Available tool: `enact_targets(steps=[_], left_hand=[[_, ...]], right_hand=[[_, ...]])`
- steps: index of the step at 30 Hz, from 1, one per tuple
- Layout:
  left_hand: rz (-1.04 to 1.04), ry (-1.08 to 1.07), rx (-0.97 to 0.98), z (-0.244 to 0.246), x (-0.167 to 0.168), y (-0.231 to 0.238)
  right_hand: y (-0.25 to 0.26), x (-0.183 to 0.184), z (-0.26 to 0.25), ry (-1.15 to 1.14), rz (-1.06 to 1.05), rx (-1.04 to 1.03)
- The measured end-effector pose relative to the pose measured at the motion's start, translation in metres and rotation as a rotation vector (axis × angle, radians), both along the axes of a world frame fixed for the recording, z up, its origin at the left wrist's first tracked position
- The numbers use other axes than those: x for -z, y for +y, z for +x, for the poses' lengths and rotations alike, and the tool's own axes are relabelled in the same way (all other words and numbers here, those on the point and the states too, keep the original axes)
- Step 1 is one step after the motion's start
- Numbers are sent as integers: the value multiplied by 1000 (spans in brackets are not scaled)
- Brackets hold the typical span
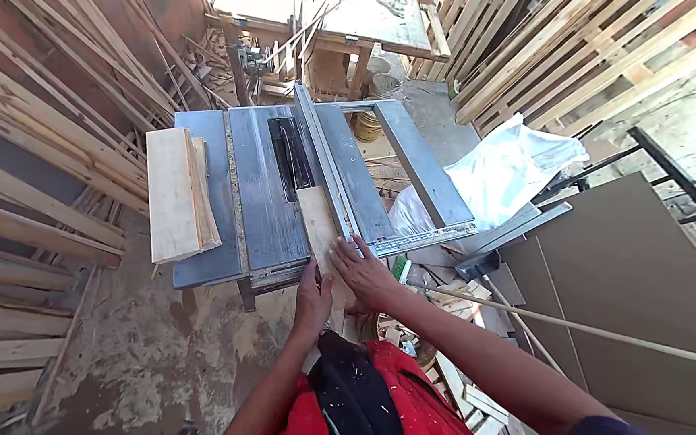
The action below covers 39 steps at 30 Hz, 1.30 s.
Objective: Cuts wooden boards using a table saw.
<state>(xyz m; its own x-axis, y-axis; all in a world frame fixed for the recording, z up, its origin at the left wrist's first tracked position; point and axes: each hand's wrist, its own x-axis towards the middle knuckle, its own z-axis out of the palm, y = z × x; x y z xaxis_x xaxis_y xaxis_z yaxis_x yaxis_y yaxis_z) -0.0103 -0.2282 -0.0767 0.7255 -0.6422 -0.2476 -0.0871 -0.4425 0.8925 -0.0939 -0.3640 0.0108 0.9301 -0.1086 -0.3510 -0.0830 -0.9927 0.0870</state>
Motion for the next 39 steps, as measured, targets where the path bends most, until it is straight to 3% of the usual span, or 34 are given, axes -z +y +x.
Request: enact_targets(steps=[5,9,13,18,25,27,31,35,39], left_hand=[[203,-359,179,17,-15,18],[285,-549,467,26,-8,38],[197,-755,457,24,16,40],[212,-778,441,27,16,31],[299,-806,499,63,-24,7],[243,-756,518,87,-37,4],[12,-719,356,144,-51,28],[-119,-812,179,170,-3,49],[-131,-978,57,163,8,41]], right_hand=[[-3,-4,23,78,-97,-96],[-4,-4,27,63,-130,-124],[-4,-7,30,90,-132,-111],[-9,-9,37,102,-129,-87],[-37,-5,73,-18,-125,-62],[-46,-8,89,0,-131,-55],[-65,-6,112,-32,-130,-75],[-80,-8,136,-7,-145,-76],[-94,-7,156,-18,-146,-97]])
